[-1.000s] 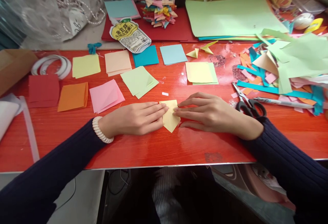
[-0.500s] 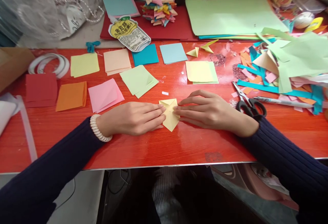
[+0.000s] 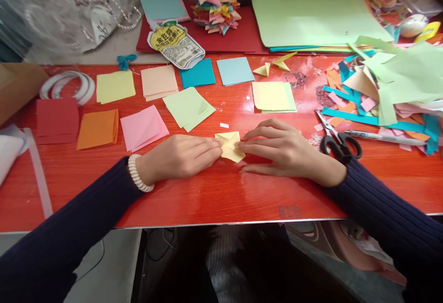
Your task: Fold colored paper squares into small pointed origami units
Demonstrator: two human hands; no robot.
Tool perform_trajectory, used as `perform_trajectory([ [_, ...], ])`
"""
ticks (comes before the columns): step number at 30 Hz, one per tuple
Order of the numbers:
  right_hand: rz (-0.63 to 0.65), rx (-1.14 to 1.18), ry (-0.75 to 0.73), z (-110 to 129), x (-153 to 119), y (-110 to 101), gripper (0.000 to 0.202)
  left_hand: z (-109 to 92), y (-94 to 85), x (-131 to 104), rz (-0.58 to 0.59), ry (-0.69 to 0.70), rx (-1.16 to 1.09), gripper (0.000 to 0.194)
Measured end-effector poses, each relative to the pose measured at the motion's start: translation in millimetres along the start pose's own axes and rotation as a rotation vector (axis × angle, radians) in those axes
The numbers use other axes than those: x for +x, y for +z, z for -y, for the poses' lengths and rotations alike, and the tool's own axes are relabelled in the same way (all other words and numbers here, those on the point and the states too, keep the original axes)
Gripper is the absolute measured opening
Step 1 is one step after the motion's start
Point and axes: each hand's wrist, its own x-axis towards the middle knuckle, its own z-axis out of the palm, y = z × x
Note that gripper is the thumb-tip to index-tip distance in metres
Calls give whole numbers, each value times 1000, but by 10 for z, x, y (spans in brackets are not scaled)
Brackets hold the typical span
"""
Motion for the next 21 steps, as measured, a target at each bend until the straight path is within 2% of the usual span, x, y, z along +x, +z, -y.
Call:
perform_trajectory([
  [2, -2, -46, -13, 28, 15, -3, 17, -19, 9, 6, 4, -13, -7, 13],
  [6, 28, -119, -79, 65, 40, -23, 19, -65, -1, 41, 56, -37, -28, 10],
  [9, 28, -134, -114, 77, 39, -17, 17, -99, -13, 69, 54, -53, -15, 10],
  [14, 77, -128, -69, 91, 29, 24, 16, -131, -26, 88, 70, -69, 72, 14],
  [21, 82, -23, -47, 65, 28, 61, 15, -101, -94, 53, 137, -24, 13, 13],
])
